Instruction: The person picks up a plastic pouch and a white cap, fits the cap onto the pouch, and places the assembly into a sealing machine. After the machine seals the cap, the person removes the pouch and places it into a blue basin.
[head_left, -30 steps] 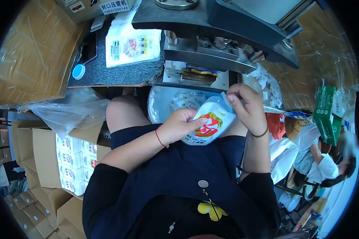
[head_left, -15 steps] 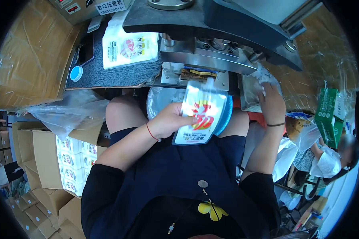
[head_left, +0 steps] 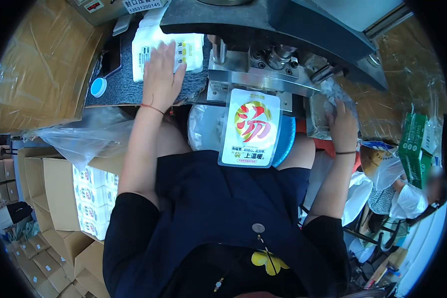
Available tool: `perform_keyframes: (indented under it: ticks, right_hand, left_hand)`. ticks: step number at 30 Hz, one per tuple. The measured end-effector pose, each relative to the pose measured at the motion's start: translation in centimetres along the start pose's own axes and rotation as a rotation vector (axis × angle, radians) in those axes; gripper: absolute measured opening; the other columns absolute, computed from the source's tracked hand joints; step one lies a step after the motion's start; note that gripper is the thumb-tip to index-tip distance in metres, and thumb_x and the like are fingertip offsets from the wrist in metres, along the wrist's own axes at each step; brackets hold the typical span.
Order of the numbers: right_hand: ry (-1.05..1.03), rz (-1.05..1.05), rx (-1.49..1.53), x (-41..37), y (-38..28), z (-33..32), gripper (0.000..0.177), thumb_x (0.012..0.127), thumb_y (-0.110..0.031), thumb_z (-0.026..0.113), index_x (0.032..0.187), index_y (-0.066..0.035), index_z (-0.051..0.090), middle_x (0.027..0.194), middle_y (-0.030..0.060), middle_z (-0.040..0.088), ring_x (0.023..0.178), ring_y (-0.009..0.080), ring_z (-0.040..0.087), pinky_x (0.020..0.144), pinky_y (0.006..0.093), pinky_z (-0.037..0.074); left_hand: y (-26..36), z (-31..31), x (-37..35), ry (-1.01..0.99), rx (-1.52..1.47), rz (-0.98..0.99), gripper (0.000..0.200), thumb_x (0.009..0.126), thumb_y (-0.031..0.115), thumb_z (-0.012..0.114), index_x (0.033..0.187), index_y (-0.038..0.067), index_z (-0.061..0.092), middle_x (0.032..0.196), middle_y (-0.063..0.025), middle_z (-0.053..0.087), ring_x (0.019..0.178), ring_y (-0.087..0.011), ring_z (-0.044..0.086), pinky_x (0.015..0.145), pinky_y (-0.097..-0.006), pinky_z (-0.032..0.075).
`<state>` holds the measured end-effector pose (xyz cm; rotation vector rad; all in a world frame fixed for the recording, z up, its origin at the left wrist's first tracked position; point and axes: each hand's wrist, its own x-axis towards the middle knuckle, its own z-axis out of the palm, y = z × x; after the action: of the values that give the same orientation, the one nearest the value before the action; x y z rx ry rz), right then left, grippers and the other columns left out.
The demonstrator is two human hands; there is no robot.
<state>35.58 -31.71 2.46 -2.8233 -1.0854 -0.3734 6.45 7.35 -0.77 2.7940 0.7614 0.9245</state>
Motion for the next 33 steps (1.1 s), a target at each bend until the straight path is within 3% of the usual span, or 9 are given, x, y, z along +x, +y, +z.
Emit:
perform_keyframes:
  ticks: [4, 7, 13, 16, 19, 20, 23, 27, 33]
  right_hand:
    - [-0.099, -0.059, 0.201, 1.3, 0.3, -0.3, 0.043, 0.087, -0.018, 0.071, 0.125, -0.006, 0.057, 0.117, 0.0225, 0.062, 0.11, 0.0431, 0.059, 0.091, 0.0481, 0.049]
    - [0.196, -0.197, 0.193, 1.3, -0.9, -0.3, 0.04, 0.088, -0.016, 0.07, 0.124, -0.005, 0.057, 0.111, 0.0214, 0.065, 0.106, 0.0426, 0.062, 0.09, 0.0468, 0.05]
    - [-0.055, -0.164, 0.289, 2.9, -1.3, 0.5, 0.033, 0.089, -0.008, 0.067, 0.12, -0.002, 0.059, 0.114, 0.0229, 0.066, 0.106, 0.043, 0.063, 0.091, 0.0456, 0.051]
    - [0.156, -0.152, 0.329, 1.9, -1.0, -0.2, 0.029, 0.091, -0.005, 0.065, 0.119, 0.0, 0.058, 0.109, 0.0207, 0.067, 0.098, 0.0368, 0.068, 0.086, 0.0418, 0.054]
    - [0.07, 0.009, 0.675, -0.2, -3.3, -3.5, 0.022, 0.092, 0.0, 0.062, 0.113, 0.001, 0.058, 0.103, 0.0179, 0.064, 0.091, 0.0278, 0.072, 0.075, 0.0364, 0.055]
    - [0.113, -0.047, 0.871, -0.7, -4.4, -3.0, 0.02, 0.093, 0.002, 0.061, 0.112, 0.002, 0.057, 0.097, 0.0117, 0.06, 0.078, 0.0182, 0.069, 0.067, 0.0301, 0.054]
    - [-0.058, -0.174, 1.113, -2.7, -9.8, -4.0, 0.017, 0.096, -0.008, 0.064, 0.11, -0.001, 0.056, 0.096, 0.0072, 0.056, 0.087, 0.0156, 0.055, 0.076, 0.0285, 0.047]
    - [-0.058, -0.303, 1.325, -2.1, -13.8, -6.2, 0.016, 0.098, -0.008, 0.058, 0.11, -0.001, 0.065, 0.101, 0.0123, 0.065, 0.088, 0.0233, 0.062, 0.08, 0.0335, 0.049]
    - [-0.088, -0.397, 0.967, -1.4, -12.3, -6.0, 0.015, 0.097, -0.013, 0.06, 0.099, 0.0, 0.067, 0.09, 0.0144, 0.068, 0.088, 0.0346, 0.065, 0.08, 0.0382, 0.051]
  left_hand:
    - [1.6, -2.5, -3.2, -0.326, 0.058, 0.186, 0.066, 0.089, 0.036, 0.07, 0.148, 0.014, 0.048, 0.157, -0.021, 0.039, 0.142, -0.0429, 0.04, 0.114, -0.0538, 0.033]
    - [2.3, -4.0, -5.1, -0.258, 0.114, 0.211, 0.054, 0.083, 0.01, 0.068, 0.136, 0.016, 0.061, 0.14, -0.016, 0.057, 0.129, -0.0383, 0.055, 0.101, -0.0482, 0.046]
    - [2.5, -5.3, -4.4, -0.179, -0.02, 0.252, 0.043, 0.083, 0.002, 0.063, 0.125, 0.008, 0.066, 0.12, -0.0175, 0.067, 0.108, -0.0381, 0.065, 0.087, -0.0462, 0.051]
    - [1.8, -4.4, -5.6, -0.062, -0.159, -0.081, 0.027, 0.087, 0.002, 0.067, 0.114, 0.002, 0.07, 0.1, -0.0139, 0.072, 0.088, -0.0287, 0.069, 0.079, -0.0379, 0.053]
    - [3.8, -4.6, -6.6, -0.261, -1.035, -0.535, 0.016, 0.09, 0.007, 0.073, 0.103, -0.003, 0.072, 0.081, -0.0069, 0.071, 0.074, -0.0135, 0.066, 0.069, -0.0286, 0.051]
    - [5.5, -5.1, -6.5, -0.268, -1.013, -0.472, 0.017, 0.087, 0.011, 0.079, 0.096, -0.003, 0.074, 0.078, -0.0014, 0.07, 0.072, -0.0035, 0.06, 0.066, -0.022, 0.048]
    - [8.6, -4.1, -6.5, -0.435, -0.947, -0.334, 0.015, 0.086, 0.012, 0.08, 0.093, 0.0, 0.076, 0.08, -0.0046, 0.073, 0.072, -0.0054, 0.065, 0.064, -0.0232, 0.051]
    - [12.9, -3.6, -6.2, -0.658, -1.009, -0.313, 0.017, 0.088, 0.012, 0.079, 0.094, -0.003, 0.074, 0.079, -0.0024, 0.071, 0.072, -0.0039, 0.061, 0.064, -0.0225, 0.049]
    - [14.7, -2.1, -7.9, -0.921, -1.499, -0.565, 0.032, 0.102, 0.025, 0.064, 0.114, -0.005, 0.07, 0.104, -0.0065, 0.074, 0.092, -0.0103, 0.067, 0.084, -0.0264, 0.055]
